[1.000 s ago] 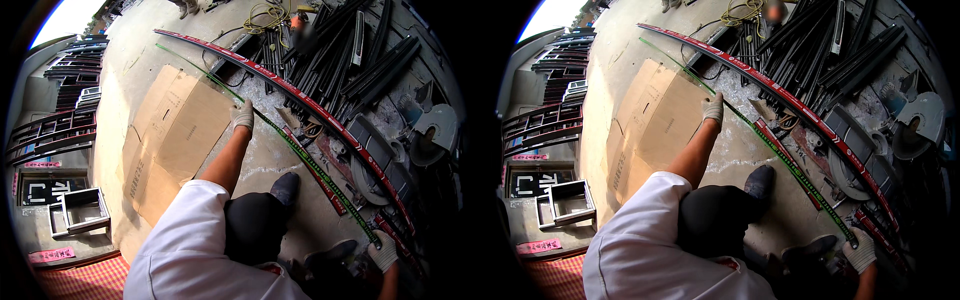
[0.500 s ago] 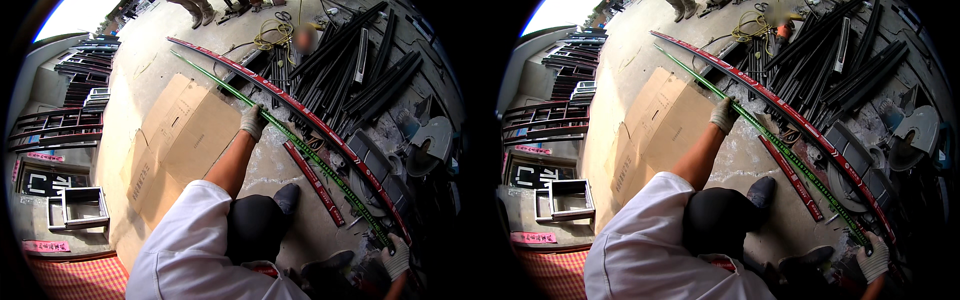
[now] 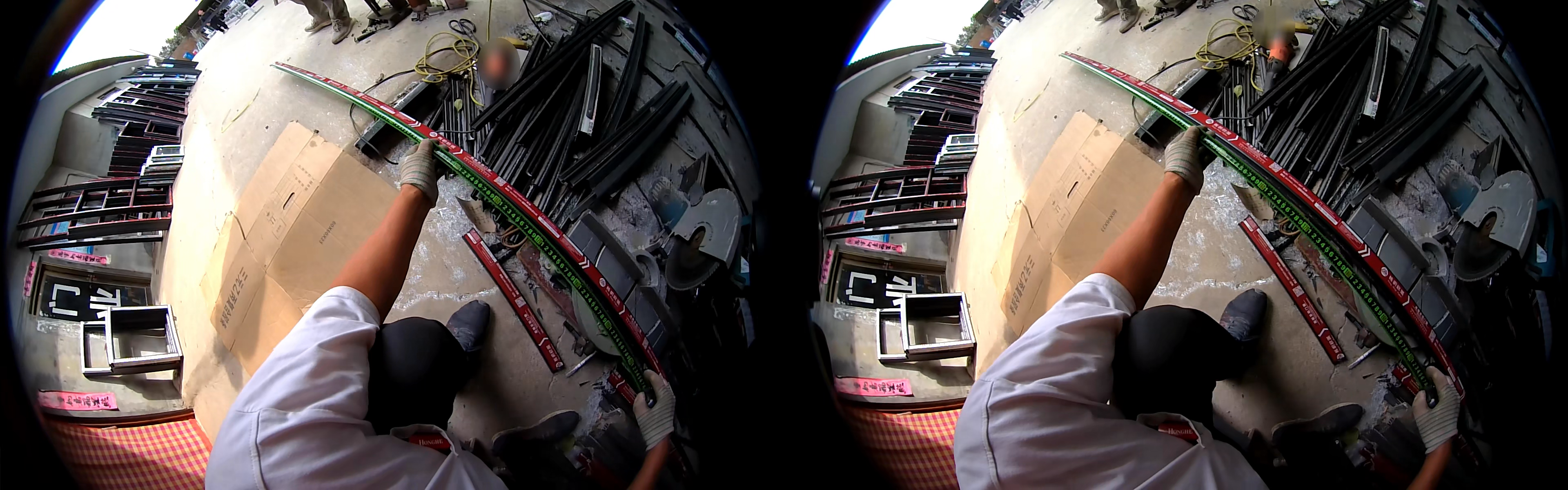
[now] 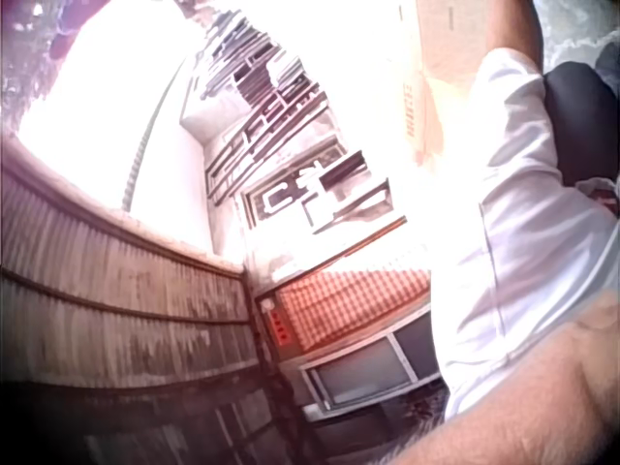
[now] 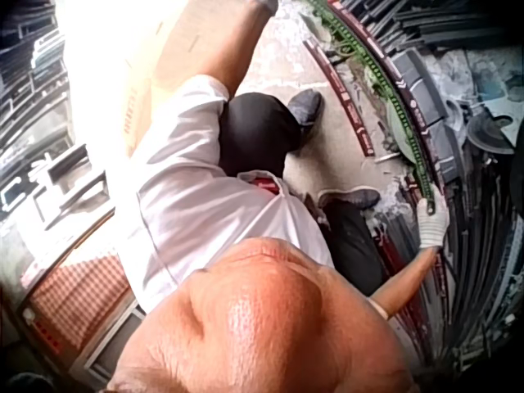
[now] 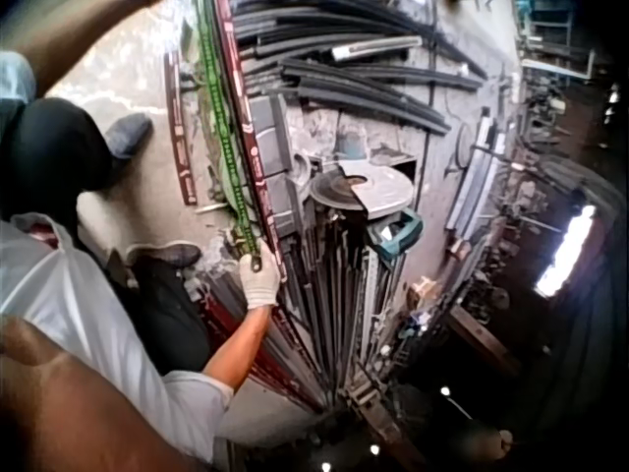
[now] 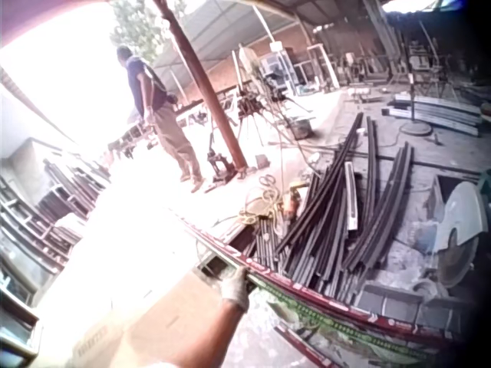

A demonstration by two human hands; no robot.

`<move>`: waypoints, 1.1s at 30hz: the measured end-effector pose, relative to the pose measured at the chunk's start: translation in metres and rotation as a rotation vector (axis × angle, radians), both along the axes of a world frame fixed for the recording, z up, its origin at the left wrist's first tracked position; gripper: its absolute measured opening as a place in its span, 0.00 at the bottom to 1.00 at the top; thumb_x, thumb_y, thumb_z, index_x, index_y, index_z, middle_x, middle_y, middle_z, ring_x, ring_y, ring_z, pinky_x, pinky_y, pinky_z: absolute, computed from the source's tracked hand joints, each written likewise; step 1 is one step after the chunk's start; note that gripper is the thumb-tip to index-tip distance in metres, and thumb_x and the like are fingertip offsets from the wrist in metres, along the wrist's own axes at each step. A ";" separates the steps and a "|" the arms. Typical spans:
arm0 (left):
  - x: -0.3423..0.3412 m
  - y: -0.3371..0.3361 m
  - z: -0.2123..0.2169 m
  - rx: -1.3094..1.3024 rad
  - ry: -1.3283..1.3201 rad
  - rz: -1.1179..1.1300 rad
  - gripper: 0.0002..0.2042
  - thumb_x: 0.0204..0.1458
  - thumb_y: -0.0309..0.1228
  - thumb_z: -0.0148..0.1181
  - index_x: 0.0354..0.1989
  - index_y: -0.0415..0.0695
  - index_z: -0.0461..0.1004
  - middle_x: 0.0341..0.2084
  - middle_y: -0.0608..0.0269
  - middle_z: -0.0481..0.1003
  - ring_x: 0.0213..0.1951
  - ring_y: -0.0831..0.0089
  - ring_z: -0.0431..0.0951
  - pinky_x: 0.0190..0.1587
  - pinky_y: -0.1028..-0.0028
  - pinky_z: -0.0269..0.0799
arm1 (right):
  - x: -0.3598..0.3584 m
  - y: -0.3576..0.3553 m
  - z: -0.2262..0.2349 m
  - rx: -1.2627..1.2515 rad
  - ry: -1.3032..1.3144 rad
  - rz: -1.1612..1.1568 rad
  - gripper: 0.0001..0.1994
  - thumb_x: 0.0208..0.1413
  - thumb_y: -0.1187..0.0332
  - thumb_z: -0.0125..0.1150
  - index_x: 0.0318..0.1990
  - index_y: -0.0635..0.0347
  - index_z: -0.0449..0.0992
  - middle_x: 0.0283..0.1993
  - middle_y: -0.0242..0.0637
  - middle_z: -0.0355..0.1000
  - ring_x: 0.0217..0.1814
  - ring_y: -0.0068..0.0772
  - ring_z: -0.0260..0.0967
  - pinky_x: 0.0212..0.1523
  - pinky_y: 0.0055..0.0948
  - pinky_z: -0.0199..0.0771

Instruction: The person measures a large window frame using a flexible tape measure, then retrieves and measures additional aluminum profiles on the floor. The person handles the frame and profiles with gloved hands, recording dimensions and organizing materials.

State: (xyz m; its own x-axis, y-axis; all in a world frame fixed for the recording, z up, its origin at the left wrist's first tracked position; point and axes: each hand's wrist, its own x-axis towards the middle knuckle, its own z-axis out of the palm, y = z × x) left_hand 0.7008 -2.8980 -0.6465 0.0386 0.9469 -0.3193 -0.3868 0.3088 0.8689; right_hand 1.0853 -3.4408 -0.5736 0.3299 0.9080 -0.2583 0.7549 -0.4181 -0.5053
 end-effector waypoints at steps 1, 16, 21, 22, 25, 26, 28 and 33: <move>0.002 0.001 -0.001 0.003 0.002 0.000 0.05 0.58 0.30 0.54 0.38 0.45 0.75 0.30 0.65 0.78 0.31 0.71 0.80 0.36 0.69 0.81 | 0.001 0.000 -0.001 0.004 -0.005 0.006 0.24 0.46 0.74 0.56 0.54 0.68 0.73 0.50 0.52 0.74 0.53 0.50 0.72 0.59 0.42 0.70; 0.006 0.031 -0.044 -0.024 0.023 -0.006 0.06 0.58 0.31 0.53 0.38 0.44 0.74 0.29 0.62 0.79 0.30 0.67 0.81 0.35 0.67 0.81 | 0.002 0.028 -0.019 -0.002 0.053 0.032 0.22 0.47 0.75 0.56 0.52 0.68 0.75 0.44 0.49 0.74 0.46 0.45 0.73 0.50 0.37 0.72; 0.003 0.044 -0.046 -0.005 0.038 0.046 0.05 0.56 0.29 0.53 0.36 0.43 0.75 0.29 0.61 0.79 0.30 0.67 0.81 0.37 0.66 0.82 | 0.006 0.041 -0.039 0.016 0.084 0.047 0.20 0.47 0.75 0.57 0.51 0.68 0.75 0.43 0.49 0.74 0.45 0.44 0.73 0.49 0.36 0.73; 0.001 0.047 -0.047 0.001 0.030 0.050 0.05 0.56 0.28 0.54 0.36 0.43 0.75 0.29 0.60 0.79 0.30 0.67 0.81 0.37 0.66 0.82 | 0.007 0.043 -0.043 0.028 0.083 0.056 0.20 0.47 0.75 0.57 0.51 0.68 0.75 0.43 0.49 0.74 0.45 0.44 0.73 0.48 0.36 0.74; 0.007 0.052 -0.042 0.006 0.020 0.051 0.05 0.56 0.28 0.54 0.36 0.42 0.74 0.28 0.60 0.79 0.29 0.67 0.81 0.35 0.65 0.83 | 0.008 0.045 -0.050 0.036 0.106 0.043 0.20 0.46 0.75 0.57 0.51 0.68 0.75 0.43 0.49 0.74 0.45 0.44 0.73 0.48 0.36 0.73; 0.007 0.054 -0.042 0.015 0.019 0.059 0.05 0.56 0.28 0.54 0.36 0.42 0.74 0.28 0.60 0.79 0.29 0.67 0.81 0.35 0.65 0.83 | 0.008 0.047 -0.051 0.031 0.116 0.040 0.21 0.46 0.75 0.57 0.51 0.68 0.75 0.43 0.49 0.74 0.45 0.44 0.73 0.48 0.36 0.73; 0.004 0.057 -0.042 0.032 0.016 0.072 0.04 0.56 0.27 0.55 0.36 0.42 0.74 0.28 0.60 0.79 0.29 0.67 0.81 0.35 0.65 0.83 | 0.007 0.051 -0.051 0.021 0.138 0.034 0.21 0.46 0.75 0.57 0.51 0.67 0.76 0.44 0.49 0.74 0.45 0.43 0.73 0.49 0.36 0.73; 0.006 0.061 -0.042 0.026 0.029 0.068 0.04 0.55 0.27 0.55 0.36 0.42 0.74 0.28 0.60 0.78 0.29 0.68 0.81 0.35 0.66 0.82 | 0.013 0.056 -0.057 0.029 0.110 0.044 0.21 0.46 0.75 0.56 0.51 0.67 0.76 0.45 0.50 0.74 0.46 0.43 0.73 0.50 0.36 0.73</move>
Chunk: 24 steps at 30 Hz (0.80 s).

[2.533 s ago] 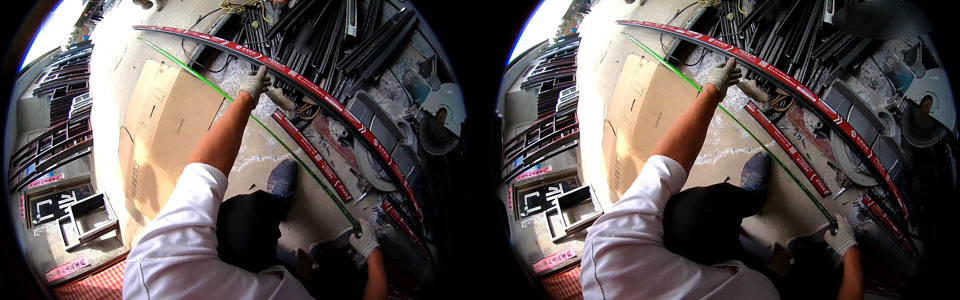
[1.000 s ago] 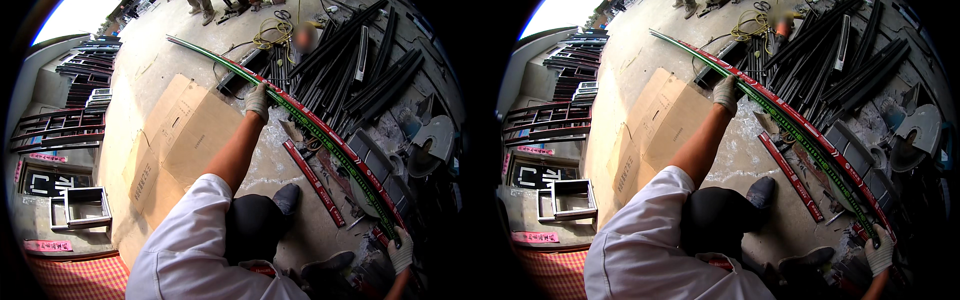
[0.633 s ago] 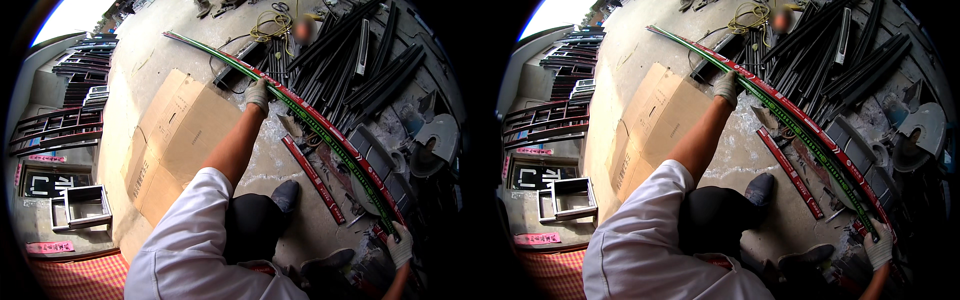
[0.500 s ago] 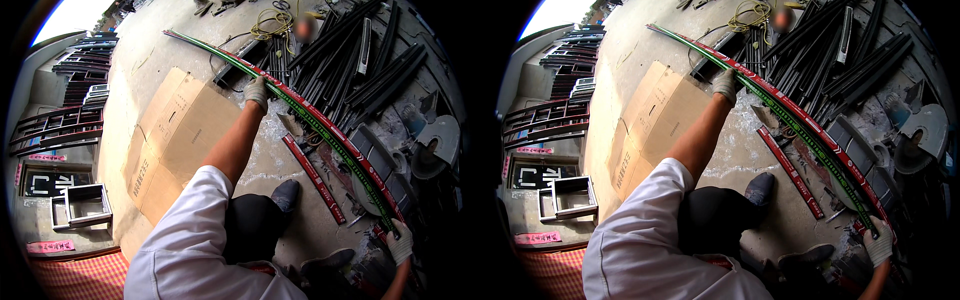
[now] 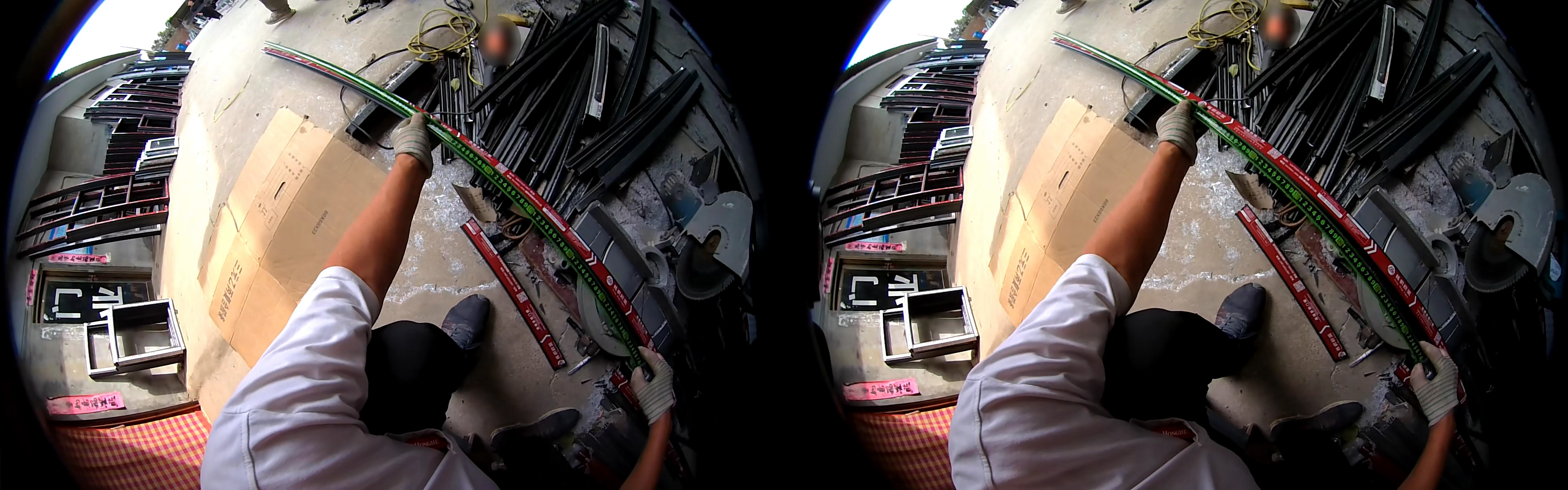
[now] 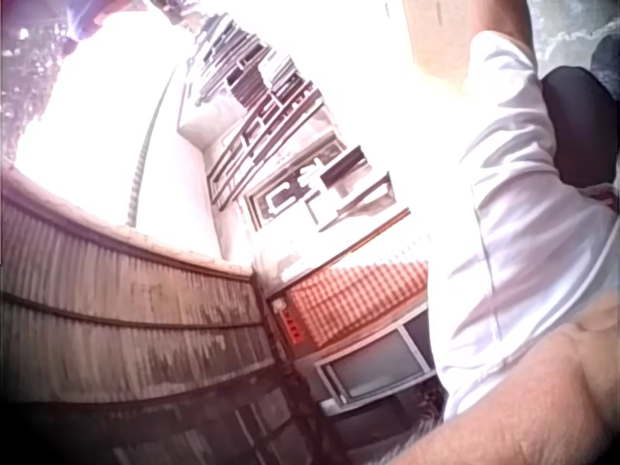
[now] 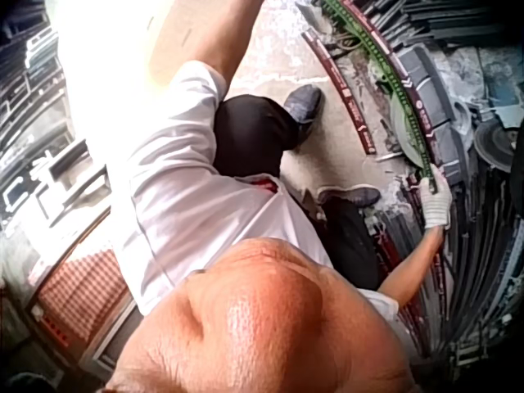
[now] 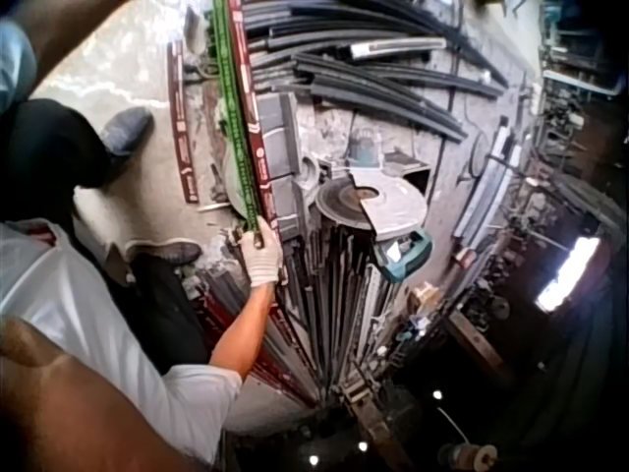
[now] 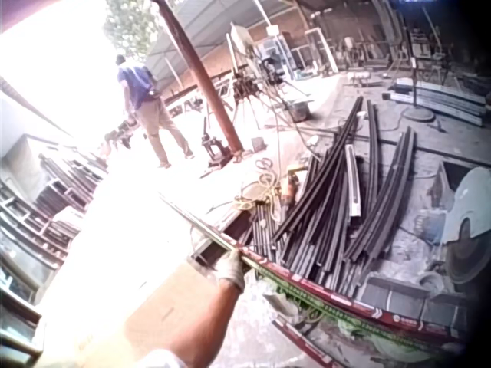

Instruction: The person measures a large window frame using a flexible tape measure, then retrieves and measures additional aluminum profiles on the floor. The person handles the frame and profiles with gloved hands, recording dimensions and organizing materials.

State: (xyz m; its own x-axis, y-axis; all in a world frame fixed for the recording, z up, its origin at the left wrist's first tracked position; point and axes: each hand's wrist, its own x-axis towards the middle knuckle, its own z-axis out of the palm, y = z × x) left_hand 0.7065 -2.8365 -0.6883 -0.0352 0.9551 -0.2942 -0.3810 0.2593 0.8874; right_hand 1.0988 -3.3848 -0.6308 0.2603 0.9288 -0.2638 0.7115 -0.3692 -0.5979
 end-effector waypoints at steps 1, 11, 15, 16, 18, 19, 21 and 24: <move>0.000 0.000 -0.001 0.001 -0.001 0.000 0.04 0.55 0.27 0.56 0.36 0.42 0.74 0.28 0.60 0.78 0.29 0.67 0.81 0.35 0.66 0.82 | 0.001 0.003 0.000 0.011 -0.025 0.022 0.21 0.47 0.76 0.56 0.51 0.67 0.76 0.45 0.50 0.74 0.46 0.43 0.73 0.50 0.36 0.73; -0.003 0.003 -0.014 -0.018 0.000 0.026 0.04 0.54 0.27 0.56 0.35 0.42 0.76 0.27 0.59 0.79 0.28 0.66 0.81 0.35 0.66 0.82 | 0.002 0.017 -0.007 -0.028 0.035 -0.006 0.20 0.47 0.76 0.56 0.51 0.66 0.76 0.45 0.50 0.74 0.46 0.43 0.73 0.51 0.36 0.72; -0.003 0.009 -0.019 -0.023 0.019 0.040 0.04 0.55 0.27 0.55 0.35 0.42 0.76 0.27 0.59 0.79 0.28 0.66 0.81 0.34 0.66 0.83 | 0.001 0.022 -0.009 -0.040 0.075 -0.034 0.20 0.47 0.75 0.56 0.50 0.67 0.76 0.44 0.50 0.74 0.46 0.44 0.73 0.51 0.36 0.72; -0.003 0.011 -0.021 -0.025 0.025 0.047 0.04 0.55 0.27 0.55 0.35 0.42 0.76 0.27 0.59 0.79 0.28 0.66 0.81 0.34 0.66 0.83 | 0.000 0.025 -0.009 -0.052 0.082 -0.044 0.20 0.47 0.75 0.56 0.50 0.67 0.76 0.44 0.50 0.74 0.46 0.44 0.73 0.51 0.36 0.72; -0.002 0.016 -0.026 -0.027 0.001 0.067 0.04 0.55 0.27 0.55 0.34 0.43 0.76 0.27 0.59 0.79 0.28 0.65 0.81 0.34 0.66 0.83 | 0.003 0.027 -0.016 -0.024 0.075 -0.026 0.20 0.47 0.75 0.56 0.50 0.67 0.76 0.43 0.50 0.74 0.46 0.44 0.73 0.51 0.36 0.72; -0.002 0.018 -0.028 -0.029 -0.011 0.077 0.04 0.55 0.27 0.55 0.34 0.43 0.76 0.28 0.59 0.79 0.28 0.65 0.81 0.34 0.66 0.83 | 0.004 0.028 -0.019 -0.009 0.072 -0.018 0.20 0.47 0.75 0.56 0.50 0.67 0.76 0.43 0.50 0.74 0.45 0.43 0.73 0.51 0.36 0.72; -0.007 0.023 -0.033 -0.006 0.002 0.077 0.04 0.55 0.27 0.55 0.34 0.43 0.75 0.28 0.60 0.79 0.28 0.66 0.81 0.34 0.66 0.82 | 0.001 0.035 -0.018 -0.020 0.069 -0.007 0.20 0.47 0.75 0.56 0.50 0.67 0.76 0.43 0.49 0.74 0.45 0.43 0.73 0.51 0.35 0.72; -0.004 0.022 -0.034 -0.026 0.017 0.065 0.04 0.56 0.28 0.55 0.35 0.43 0.75 0.28 0.60 0.79 0.28 0.66 0.81 0.34 0.65 0.82 | -0.001 0.042 -0.020 -0.003 0.094 -0.005 0.19 0.47 0.75 0.56 0.50 0.67 0.76 0.42 0.49 0.74 0.45 0.42 0.73 0.50 0.35 0.73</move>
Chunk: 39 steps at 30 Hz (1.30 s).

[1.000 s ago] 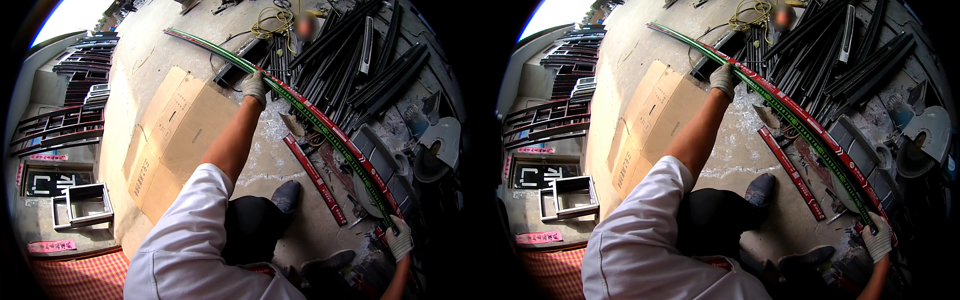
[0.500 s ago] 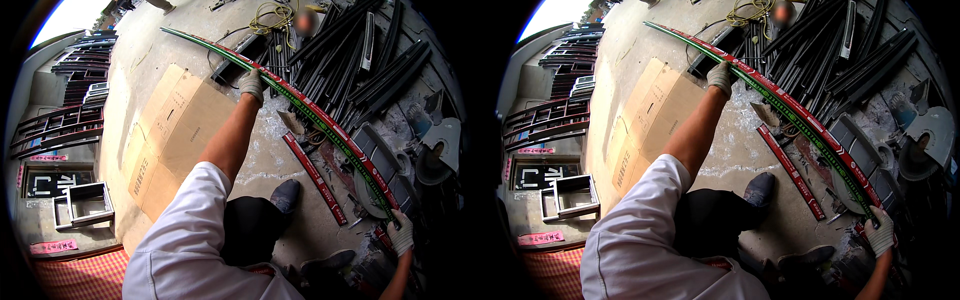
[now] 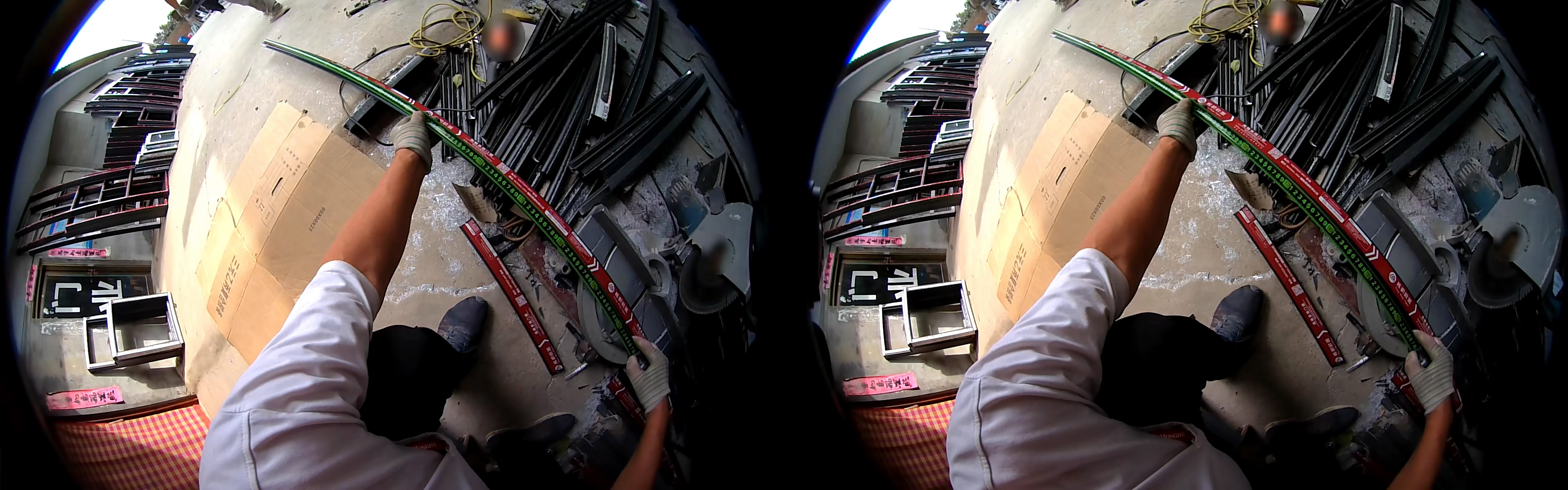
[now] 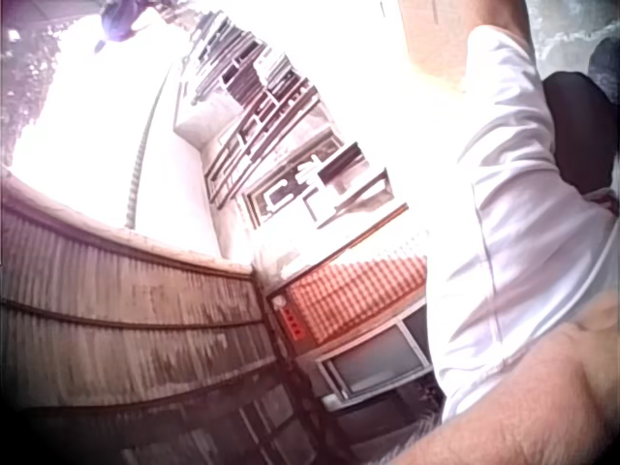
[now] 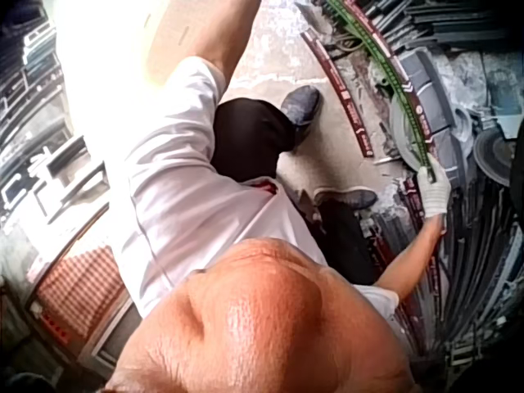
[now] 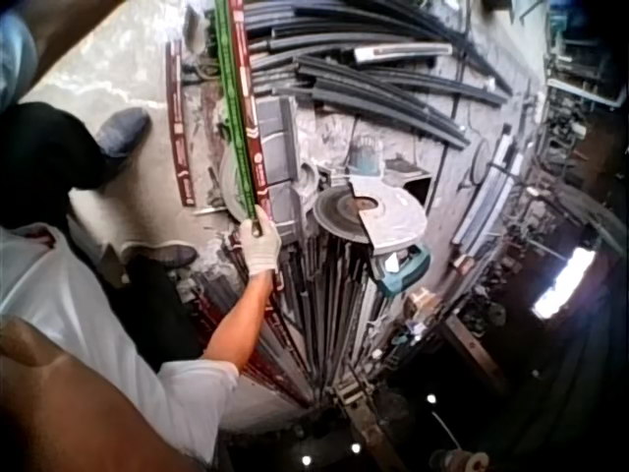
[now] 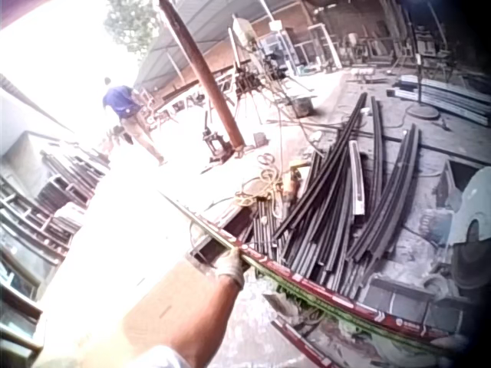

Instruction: The person measures a large window frame using a flexible tape measure, then retrieves and measures additional aluminum profiles on the floor. The person handles the frame and profiles with gloved hands, recording dimensions and organizing materials.

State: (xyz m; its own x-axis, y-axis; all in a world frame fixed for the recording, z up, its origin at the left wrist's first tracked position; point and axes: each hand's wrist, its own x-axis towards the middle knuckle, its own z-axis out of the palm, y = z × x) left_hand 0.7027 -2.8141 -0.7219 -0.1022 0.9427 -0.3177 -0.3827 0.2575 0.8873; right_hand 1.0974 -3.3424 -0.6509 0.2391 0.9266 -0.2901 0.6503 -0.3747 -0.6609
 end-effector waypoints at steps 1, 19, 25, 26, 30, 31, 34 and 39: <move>0.003 -0.001 0.001 -0.016 0.004 -0.006 0.04 0.56 0.28 0.55 0.35 0.43 0.75 0.28 0.60 0.79 0.28 0.66 0.81 0.34 0.66 0.82 | 0.000 0.001 -0.002 0.011 0.013 -0.003 0.19 0.47 0.75 0.56 0.50 0.67 0.76 0.42 0.49 0.74 0.45 0.42 0.73 0.50 0.35 0.73; 0.005 0.003 -0.003 -0.004 0.030 0.011 0.05 0.57 0.29 0.54 0.35 0.43 0.75 0.28 0.59 0.77 0.27 0.64 0.80 0.33 0.63 0.82 | -0.001 0.026 -0.022 -0.002 0.059 -0.007 0.18 0.49 0.75 0.57 0.50 0.67 0.76 0.44 0.48 0.75 0.48 0.41 0.74 0.53 0.35 0.73; 0.003 0.002 -0.004 0.021 0.017 0.006 0.04 0.57 0.28 0.54 0.35 0.42 0.74 0.28 0.58 0.77 0.27 0.63 0.80 0.33 0.63 0.82 | -0.003 0.032 -0.020 -0.035 0.094 -0.022 0.19 0.49 0.75 0.57 0.51 0.67 0.77 0.45 0.48 0.75 0.48 0.40 0.74 0.54 0.34 0.72; 0.003 0.002 -0.004 0.019 0.022 0.008 0.04 0.57 0.28 0.55 0.35 0.42 0.75 0.28 0.58 0.77 0.27 0.63 0.80 0.33 0.63 0.82 | -0.003 0.033 -0.021 -0.033 0.091 -0.020 0.19 0.49 0.75 0.57 0.50 0.67 0.77 0.45 0.48 0.75 0.48 0.40 0.74 0.54 0.34 0.72; -0.002 0.009 -0.009 0.016 0.044 0.016 0.04 0.56 0.28 0.55 0.35 0.42 0.75 0.27 0.59 0.77 0.27 0.63 0.80 0.33 0.62 0.82 | -0.005 0.038 -0.023 -0.036 0.080 -0.011 0.19 0.49 0.74 0.57 0.50 0.67 0.77 0.45 0.49 0.76 0.48 0.41 0.74 0.54 0.34 0.72; -0.005 0.011 -0.011 0.017 0.051 0.020 0.04 0.56 0.28 0.55 0.35 0.42 0.75 0.27 0.59 0.77 0.27 0.63 0.80 0.33 0.62 0.82 | -0.005 0.040 -0.023 -0.040 0.078 -0.008 0.19 0.49 0.74 0.57 0.50 0.67 0.77 0.45 0.49 0.76 0.49 0.41 0.75 0.54 0.34 0.72; -0.014 0.018 -0.015 0.027 0.087 0.030 0.04 0.56 0.28 0.56 0.35 0.42 0.75 0.27 0.59 0.77 0.27 0.63 0.80 0.33 0.62 0.82 | -0.006 0.044 -0.028 -0.033 0.094 -0.002 0.19 0.49 0.74 0.57 0.50 0.66 0.77 0.45 0.49 0.76 0.49 0.41 0.75 0.54 0.34 0.72; -0.003 0.024 -0.014 0.046 0.136 0.003 0.04 0.57 0.28 0.57 0.36 0.41 0.75 0.28 0.59 0.77 0.27 0.63 0.79 0.33 0.62 0.82 | -0.001 0.035 -0.042 -0.001 0.095 -0.031 0.18 0.48 0.74 0.58 0.50 0.65 0.77 0.46 0.49 0.76 0.49 0.40 0.75 0.54 0.34 0.73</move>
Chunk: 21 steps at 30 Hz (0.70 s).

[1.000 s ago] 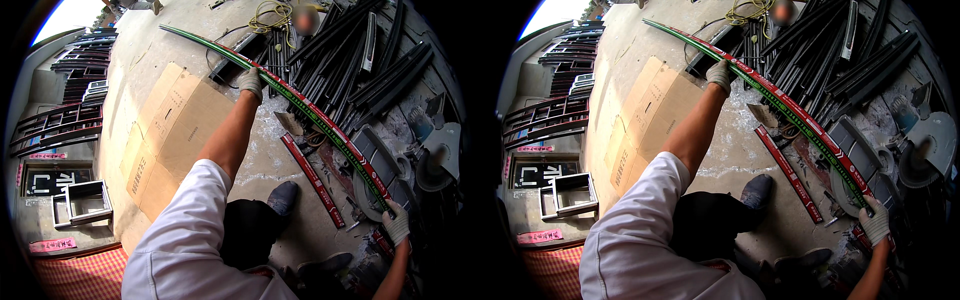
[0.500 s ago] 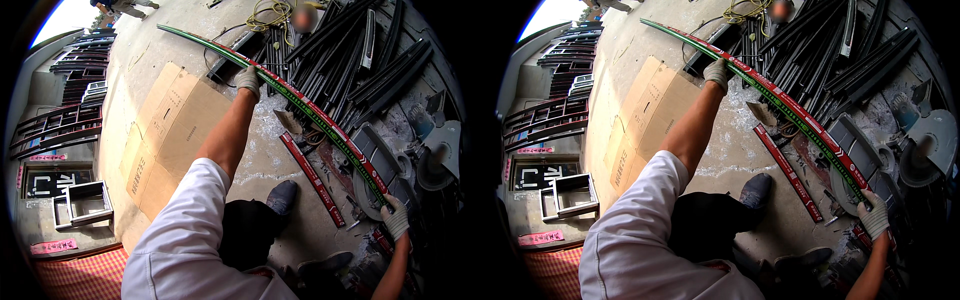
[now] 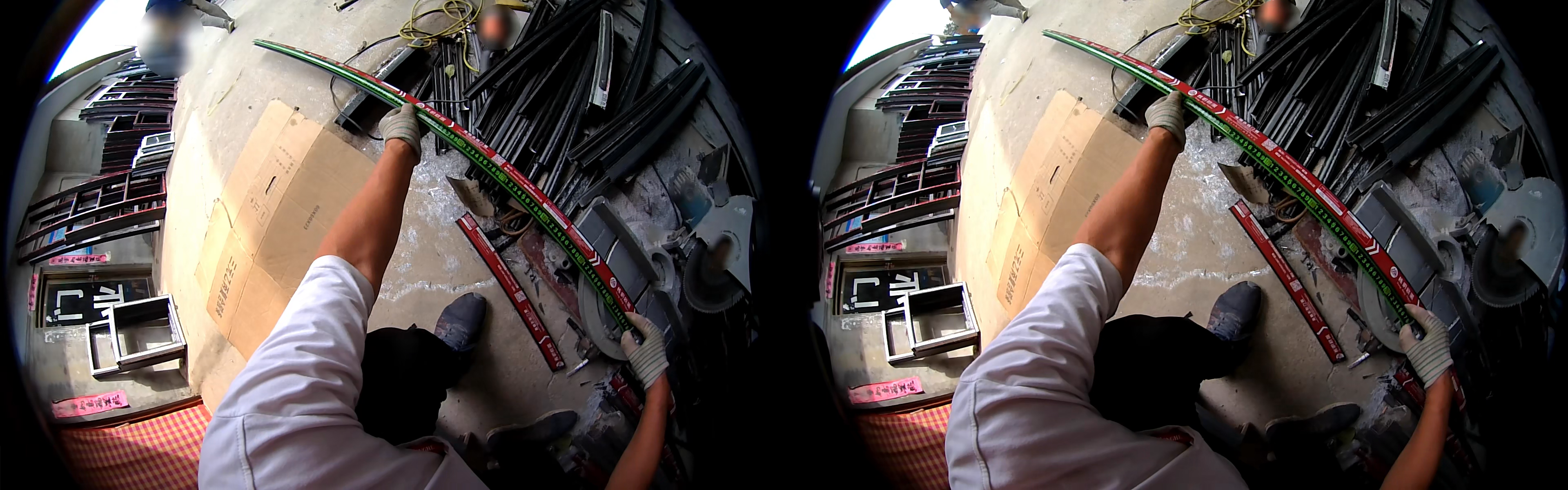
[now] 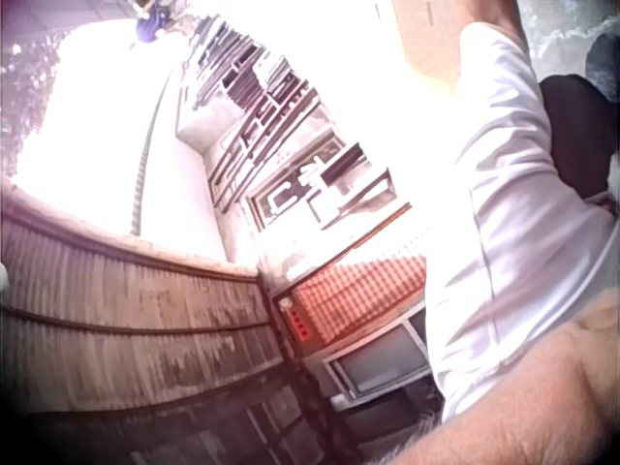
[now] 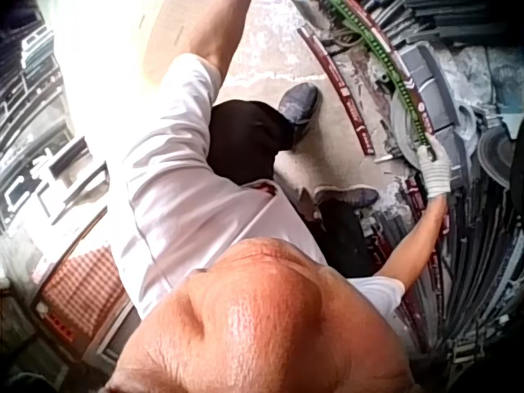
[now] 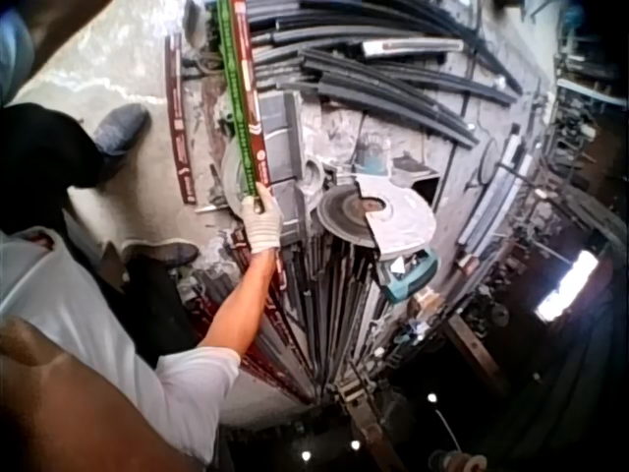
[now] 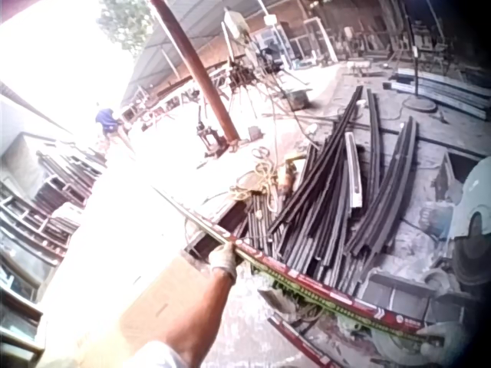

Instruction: The person measures a large window frame using a flexible tape measure, then retrieves and measures additional aluminum profiles on the floor. The person handles the frame and profiles with gloved hands, recording dimensions and organizing materials.

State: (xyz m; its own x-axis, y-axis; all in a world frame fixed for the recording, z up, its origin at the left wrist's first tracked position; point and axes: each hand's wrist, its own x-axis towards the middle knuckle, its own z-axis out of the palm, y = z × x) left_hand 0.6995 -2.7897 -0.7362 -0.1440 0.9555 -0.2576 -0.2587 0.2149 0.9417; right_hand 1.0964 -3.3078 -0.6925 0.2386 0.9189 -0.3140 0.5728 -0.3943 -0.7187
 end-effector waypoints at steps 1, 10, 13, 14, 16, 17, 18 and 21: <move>0.010 0.000 -0.002 -0.004 0.022 -0.009 0.05 0.57 0.29 0.58 0.36 0.41 0.75 0.28 0.59 0.77 0.27 0.63 0.79 0.33 0.62 0.82 | 0.003 -0.009 -0.001 0.003 -0.005 -0.024 0.18 0.48 0.74 0.58 0.50 0.65 0.77 0.46 0.49 0.76 0.49 0.40 0.75 0.54 0.34 0.73; -0.045 0.046 -0.058 -0.183 0.105 -0.174 0.11 0.61 0.35 0.56 0.49 0.47 0.74 0.43 0.60 0.79 0.44 0.65 0.81 0.43 0.65 0.80 | 0.016 0.004 -0.007 -0.095 -0.097 0.029 0.19 0.51 0.67 0.61 0.52 0.59 0.78 0.45 0.46 0.78 0.47 0.37 0.77 0.53 0.32 0.74; -0.022 0.020 -0.048 -0.236 0.222 -0.236 0.14 0.61 0.38 0.55 0.54 0.49 0.72 0.47 0.63 0.78 0.50 0.65 0.79 0.51 0.61 0.75 | 0.014 0.000 -0.004 -0.161 -0.020 -0.045 0.20 0.51 0.66 0.63 0.53 0.57 0.78 0.44 0.44 0.78 0.47 0.32 0.76 0.52 0.30 0.74; -0.024 0.016 -0.043 -0.247 0.234 -0.260 0.15 0.61 0.39 0.55 0.55 0.49 0.72 0.48 0.64 0.77 0.52 0.65 0.78 0.53 0.60 0.73 | 0.010 0.007 0.009 -0.295 0.105 -0.110 0.20 0.51 0.64 0.62 0.53 0.57 0.78 0.45 0.44 0.78 0.48 0.33 0.76 0.53 0.31 0.74; -0.018 0.014 -0.044 -0.297 0.305 -0.328 0.17 0.61 0.41 0.55 0.56 0.50 0.71 0.50 0.62 0.77 0.51 0.65 0.78 0.51 0.62 0.73 | 0.013 -0.004 -0.009 -0.174 0.032 -0.095 0.21 0.51 0.62 0.61 0.53 0.58 0.78 0.45 0.45 0.78 0.47 0.34 0.76 0.54 0.30 0.74; -0.020 0.013 -0.042 -0.295 0.398 -0.326 0.17 0.61 0.41 0.55 0.56 0.49 0.71 0.51 0.61 0.77 0.49 0.66 0.79 0.49 0.63 0.74 | 0.013 -0.002 -0.013 -0.190 0.033 -0.092 0.21 0.51 0.61 0.61 0.54 0.58 0.78 0.45 0.45 0.78 0.47 0.34 0.76 0.53 0.30 0.73; -0.020 0.009 -0.039 -0.291 0.491 -0.320 0.18 0.61 0.42 0.56 0.55 0.47 0.71 0.51 0.60 0.77 0.47 0.66 0.80 0.47 0.64 0.76 | 0.013 0.000 -0.016 -0.205 0.033 -0.086 0.22 0.51 0.61 0.61 0.54 0.58 0.78 0.45 0.45 0.78 0.47 0.35 0.76 0.53 0.30 0.73; -0.002 -0.013 -0.024 -0.047 0.800 -0.298 0.17 0.57 0.41 0.58 0.45 0.40 0.77 0.37 0.57 0.81 0.35 0.70 0.80 0.39 0.71 0.74 | 0.015 0.001 -0.020 -0.281 0.002 -0.067 0.23 0.51 0.61 0.61 0.55 0.57 0.78 0.47 0.46 0.78 0.47 0.34 0.76 0.53 0.29 0.74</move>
